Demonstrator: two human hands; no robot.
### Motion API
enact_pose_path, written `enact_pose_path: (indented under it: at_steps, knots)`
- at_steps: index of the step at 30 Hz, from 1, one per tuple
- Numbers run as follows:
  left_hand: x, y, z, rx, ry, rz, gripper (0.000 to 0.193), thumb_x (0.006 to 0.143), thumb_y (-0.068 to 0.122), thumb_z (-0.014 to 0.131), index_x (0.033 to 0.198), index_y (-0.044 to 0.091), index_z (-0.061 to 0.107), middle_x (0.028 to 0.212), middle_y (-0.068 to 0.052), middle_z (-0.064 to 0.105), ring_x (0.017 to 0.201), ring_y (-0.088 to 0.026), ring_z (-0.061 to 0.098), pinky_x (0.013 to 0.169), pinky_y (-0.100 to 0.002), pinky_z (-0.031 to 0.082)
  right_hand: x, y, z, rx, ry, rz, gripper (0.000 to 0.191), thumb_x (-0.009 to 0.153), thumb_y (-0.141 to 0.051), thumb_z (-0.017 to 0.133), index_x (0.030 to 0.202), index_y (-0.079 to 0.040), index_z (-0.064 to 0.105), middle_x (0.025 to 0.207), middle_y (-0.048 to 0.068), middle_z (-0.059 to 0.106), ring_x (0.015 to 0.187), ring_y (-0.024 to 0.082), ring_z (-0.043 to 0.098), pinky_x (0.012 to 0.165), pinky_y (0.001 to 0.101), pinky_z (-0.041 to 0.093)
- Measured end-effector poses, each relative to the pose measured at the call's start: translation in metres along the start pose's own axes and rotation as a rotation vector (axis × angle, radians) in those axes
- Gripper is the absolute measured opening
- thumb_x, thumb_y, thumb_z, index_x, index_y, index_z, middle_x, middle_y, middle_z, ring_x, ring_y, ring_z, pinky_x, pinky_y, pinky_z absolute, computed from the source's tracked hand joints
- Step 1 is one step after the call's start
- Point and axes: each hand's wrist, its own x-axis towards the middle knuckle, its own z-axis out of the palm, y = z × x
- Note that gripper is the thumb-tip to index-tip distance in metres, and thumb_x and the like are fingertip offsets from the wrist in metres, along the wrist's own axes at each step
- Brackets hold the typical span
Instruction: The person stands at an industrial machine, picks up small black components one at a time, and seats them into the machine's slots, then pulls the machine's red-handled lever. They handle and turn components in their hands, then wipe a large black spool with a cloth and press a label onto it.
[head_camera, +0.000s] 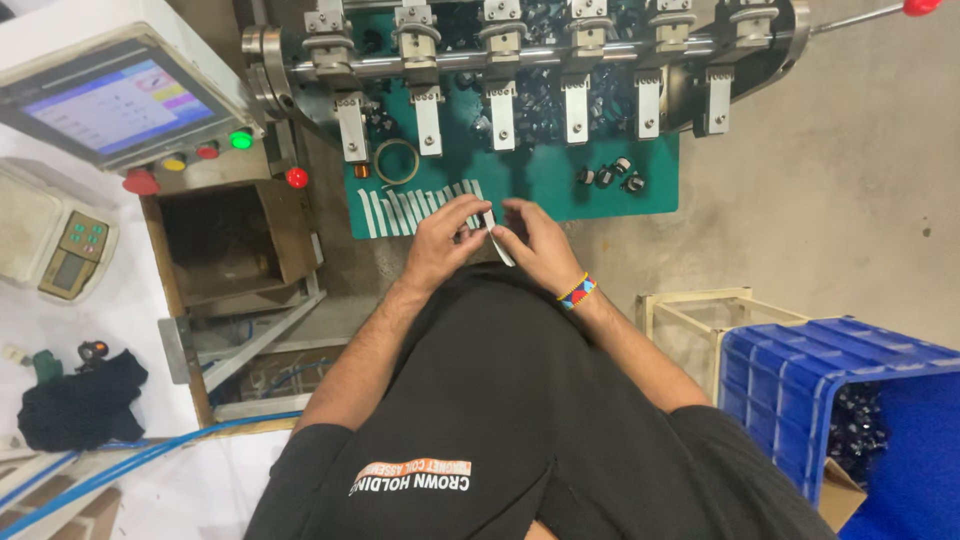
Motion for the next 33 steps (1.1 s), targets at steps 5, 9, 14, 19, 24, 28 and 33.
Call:
enact_pose_path:
  at_steps: [5, 9, 14, 19, 24, 28, 33]
  knots:
    - [0.0, -0.023, -0.002, -0.537, -0.008, -0.401, 0.042, 0.096, 0.0, 0.076, 0.136, -0.002, 0.065, 0.094, -0.008, 0.066, 0.069, -0.006, 0.058, 0.065, -0.023, 0.05, -0.018, -0.001, 0.006, 0.362, -0.037, 0.023, 0.017, 0.105, -0.018, 0.064, 0.104, -0.001, 0.068, 0.09, 0.0, 0.065, 0.082, 0.007, 0.058, 0.073, 0.0255, 0.049]
    - [0.001, -0.026, -0.005, -1.018, -0.068, -0.619, 0.035, 0.1, 0.006, 0.068, 0.133, -0.003, 0.06, 0.092, -0.007, 0.065, 0.063, -0.008, 0.057, 0.06, -0.027, 0.055, -0.016, -0.015, -0.002, -0.088, 0.228, -0.24, 0.009, 0.099, -0.011, 0.068, 0.102, -0.003, 0.067, 0.094, 0.007, 0.064, 0.086, 0.021, 0.062, 0.074, 0.0329, 0.049]
    - [0.003, -0.015, -0.01, -1.216, -0.202, -0.826, 0.034, 0.099, 0.011, 0.062, 0.13, -0.002, 0.058, 0.108, -0.016, 0.075, 0.058, -0.006, 0.051, 0.054, -0.023, 0.05, -0.006, -0.04, -0.01, -0.289, 0.33, -0.457, 0.007, 0.093, -0.006, 0.07, 0.099, -0.005, 0.067, 0.097, 0.01, 0.064, 0.092, 0.032, 0.06, 0.082, 0.0426, 0.046]
    - [0.004, -0.006, -0.016, -1.409, -0.262, -0.739, 0.037, 0.101, 0.012, 0.063, 0.134, -0.004, 0.057, 0.114, -0.02, 0.074, 0.059, -0.005, 0.051, 0.056, -0.024, 0.051, -0.001, -0.04, -0.006, -0.18, 0.35, -0.536, 0.01, 0.092, -0.008, 0.072, 0.101, -0.006, 0.067, 0.1, 0.01, 0.066, 0.096, 0.031, 0.063, 0.085, 0.0411, 0.049]
    - [0.01, 0.009, -0.006, -0.58, -0.276, -0.479, 0.059, 0.095, 0.004, 0.073, 0.15, 0.001, 0.053, 0.119, -0.015, 0.072, 0.074, -0.007, 0.063, 0.065, -0.026, 0.056, 0.009, -0.01, -0.027, 0.143, 0.197, -0.191, 0.029, 0.096, -0.015, 0.073, 0.121, -0.003, 0.07, 0.102, 0.008, 0.071, 0.093, 0.015, 0.067, 0.083, 0.0303, 0.056]
    - [0.019, 0.026, 0.013, -0.07, -0.221, -0.251, 0.085, 0.083, 0.007, 0.078, 0.158, 0.017, 0.038, 0.119, -0.012, 0.075, 0.059, -0.006, 0.056, 0.06, -0.025, 0.054, 0.022, 0.007, -0.058, 0.137, -0.087, -0.111, 0.032, 0.095, -0.019, 0.073, 0.124, -0.004, 0.07, 0.101, 0.005, 0.073, 0.091, 0.007, 0.066, 0.082, 0.0267, 0.056]
    - [0.032, 0.039, 0.044, -0.002, -0.17, -0.21, 0.089, 0.082, 0.008, 0.079, 0.159, 0.018, 0.035, 0.12, -0.011, 0.075, 0.057, -0.008, 0.056, 0.061, -0.025, 0.055, 0.024, 0.004, -0.084, -0.104, -0.105, -0.207, 0.018, 0.093, -0.018, 0.074, 0.106, -0.006, 0.075, 0.093, 0.007, 0.074, 0.082, 0.017, 0.071, 0.073, 0.0313, 0.056]
